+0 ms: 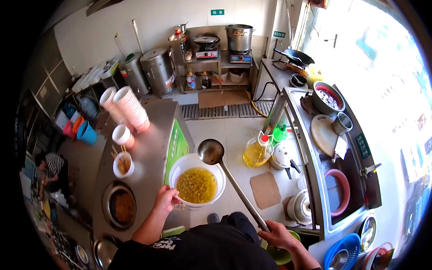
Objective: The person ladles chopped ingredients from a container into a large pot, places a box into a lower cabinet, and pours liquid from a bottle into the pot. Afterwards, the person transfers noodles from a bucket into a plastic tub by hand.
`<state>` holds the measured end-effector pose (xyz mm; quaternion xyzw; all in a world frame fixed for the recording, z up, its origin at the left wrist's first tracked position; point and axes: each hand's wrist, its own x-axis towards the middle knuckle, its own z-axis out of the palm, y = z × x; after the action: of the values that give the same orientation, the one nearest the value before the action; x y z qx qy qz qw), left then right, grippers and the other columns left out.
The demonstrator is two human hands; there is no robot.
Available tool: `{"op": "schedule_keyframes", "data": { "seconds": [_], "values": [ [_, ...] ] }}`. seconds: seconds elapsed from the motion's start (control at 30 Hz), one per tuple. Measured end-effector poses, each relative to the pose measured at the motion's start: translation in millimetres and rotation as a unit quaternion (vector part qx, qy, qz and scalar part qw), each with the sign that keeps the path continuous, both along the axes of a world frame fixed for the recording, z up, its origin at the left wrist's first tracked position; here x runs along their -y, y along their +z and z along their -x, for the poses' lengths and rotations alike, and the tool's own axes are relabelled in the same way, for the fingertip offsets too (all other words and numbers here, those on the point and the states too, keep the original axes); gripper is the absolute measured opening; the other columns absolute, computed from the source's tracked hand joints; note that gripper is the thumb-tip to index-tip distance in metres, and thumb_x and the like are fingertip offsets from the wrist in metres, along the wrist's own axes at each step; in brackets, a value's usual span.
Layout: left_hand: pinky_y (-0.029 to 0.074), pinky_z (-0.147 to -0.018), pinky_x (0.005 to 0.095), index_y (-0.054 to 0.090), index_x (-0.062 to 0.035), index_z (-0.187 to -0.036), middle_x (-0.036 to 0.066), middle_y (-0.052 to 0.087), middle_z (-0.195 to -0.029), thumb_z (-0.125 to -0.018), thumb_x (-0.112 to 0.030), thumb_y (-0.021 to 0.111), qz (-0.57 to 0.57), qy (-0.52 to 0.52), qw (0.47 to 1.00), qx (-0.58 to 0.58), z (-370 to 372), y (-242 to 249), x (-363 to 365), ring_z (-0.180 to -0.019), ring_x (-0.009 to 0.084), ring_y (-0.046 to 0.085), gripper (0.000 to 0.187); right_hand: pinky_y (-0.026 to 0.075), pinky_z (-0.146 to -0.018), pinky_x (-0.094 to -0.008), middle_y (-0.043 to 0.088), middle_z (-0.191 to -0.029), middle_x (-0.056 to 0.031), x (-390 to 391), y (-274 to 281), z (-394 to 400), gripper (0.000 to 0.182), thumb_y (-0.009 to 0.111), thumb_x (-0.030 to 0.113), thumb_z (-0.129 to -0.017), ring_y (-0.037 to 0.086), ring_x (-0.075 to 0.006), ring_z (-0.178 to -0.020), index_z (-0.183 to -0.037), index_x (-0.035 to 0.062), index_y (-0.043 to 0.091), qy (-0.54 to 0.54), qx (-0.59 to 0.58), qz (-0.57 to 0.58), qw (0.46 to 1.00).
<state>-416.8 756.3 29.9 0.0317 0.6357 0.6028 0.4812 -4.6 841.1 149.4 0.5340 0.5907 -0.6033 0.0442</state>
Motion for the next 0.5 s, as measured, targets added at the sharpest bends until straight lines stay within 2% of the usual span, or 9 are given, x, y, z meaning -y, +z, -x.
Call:
{"op": "schedule_keyframes", "data": {
  "seconds": [0.07,0.13,0.17,0.2,0.23,0.27,0.33,0.37,0.5],
  "values": [
    [0.054,-0.043,0.0319,0.048,-0.003,-0.087,0.01,0.057,-0.079,-0.073,-0.001,0.06,-0.035,0.0,0.999,-0.012,19.5,59.5,-47.4,-0.055,0.0197,0.057,0.019,0.042,-0.045,-0.026,0.053,-0.064,-0.0006,-40.1,70.9,20.9,0.028,0.066,0.025,-0.086,0.051,-0.0089,-0.052,-0.105,0.0058,0.059,0.016,0.007,-0.018,1.0],
    [0.054,-0.043,0.0319,0.048,-0.0034,-0.087,0.01,0.057,-0.079,-0.073,0.0,0.06,-0.009,0.008,1.0,-0.023,60.3,24.2,-125.9,-0.053,0.0198,0.057,0.018,0.041,-0.045,-0.0267,0.052,-0.062,-0.0009,-114.5,15.5,60.9,0.027,0.066,0.026,-0.087,0.05,-0.0091,-0.051,-0.104,0.0065,0.059,0.022,0.017,0.024,0.999],
    [0.054,-0.043,0.0319,0.048,-0.0034,-0.087,0.01,0.057,-0.079,-0.073,0.0,0.06,-0.032,0.009,0.999,-0.026,70.0,65.5,-149.4,-0.053,0.0198,0.057,0.018,0.041,-0.045,-0.027,0.051,-0.061,-0.0011,-131.2,48.7,64.3,0.026,0.066,0.027,-0.087,0.05,-0.0083,-0.051,-0.1,0.0061,0.059,0.04,-0.005,-0.029,0.999],
    [0.054,-0.043,0.0322,0.048,-0.0037,-0.087,0.01,0.057,-0.078,-0.073,0.0,0.06,-0.008,-0.001,0.999,-0.033,94.7,16.2,-186.7,-0.052,0.0199,0.057,0.018,0.04,-0.044,-0.0272,0.05,-0.059,-0.0014,-173.4,-10.7,79.7,0.026,0.066,0.028,-0.087,0.049,-0.0075,-0.051,-0.096,0.0058,0.058,0.057,-0.027,-0.032,0.998],
    [0.054,-0.043,0.0325,0.048,-0.004,-0.087,0.01,0.058,-0.078,-0.073,0.0,0.06,-0.001,-0.008,0.999,-0.04,107.3,1.9,-215.2,-0.052,0.02,0.057,0.018,0.044,-0.048,-0.0344,0.054,-0.061,-0.0083,-211.0,-28.7,89.1,0.029,0.066,0.03,-0.086,0.054,-0.0183,-0.052,-0.09,0.004,0.055,0.09,-0.029,-0.03,0.995],
    [0.054,-0.043,0.0325,0.048,-0.004,-0.087,0.01,0.058,-0.078,-0.073,0.0,0.06,-0.029,-0.006,0.999,-0.042,105.5,58.4,-233.4,-0.052,0.02,0.057,0.018,0.044,-0.048,-0.0344,0.054,-0.061,-0.0083,-230.5,22.6,87.7,0.029,0.066,0.03,-0.086,0.054,-0.0183,-0.052,-0.09,0.004,0.055,0.092,-0.028,-0.059,0.994],
    [0.054,-0.042,0.0323,0.05,-0.0045,-0.087,0.01,0.059,-0.078,-0.073,-0.001,0.061,0.0,-0.001,0.999,-0.054,140.4,34.9,-309.2,-0.051,0.0203,0.058,0.018,0.047,-0.056,-0.0421,0.058,-0.067,-0.0162,-316.1,-30.3,128.5,0.031,0.066,0.031,-0.085,0.058,-0.0353,-0.06,-0.086,0.0035,0.053,0.186,-0.048,-0.251,0.949],
    [0.054,-0.041,0.0314,0.051,-0.0045,-0.088,0.011,0.06,-0.079,-0.073,-0.001,0.061,0.01,-0.007,0.999,-0.051,148.2,35.8,-325.2,-0.053,0.0209,0.059,0.019,0.047,-0.063,-0.0466,0.059,-0.075,-0.0202,-337.0,-21.0,131.9,0.03,0.065,0.032,-0.084,0.056,-0.0451,-0.071,-0.089,0.0042,0.054,0.201,-0.028,-0.229,0.952],
    [0.054,-0.042,0.0309,0.051,-0.0047,-0.089,0.008,0.059,-0.08,-0.073,-0.002,0.061,0.019,0.008,0.998,-0.051,199.4,5.4,-461.8,-0.057,0.0191,0.06,0.019,0.048,-0.063,-0.0478,0.059,-0.074,-0.0199,-490.3,-63.6,179.9,0.028,0.066,0.029,-0.082,0.059,-0.0424,-0.071,-0.092,0.0059,0.054,0.245,-0.055,-0.286,0.925]
  ]
}}
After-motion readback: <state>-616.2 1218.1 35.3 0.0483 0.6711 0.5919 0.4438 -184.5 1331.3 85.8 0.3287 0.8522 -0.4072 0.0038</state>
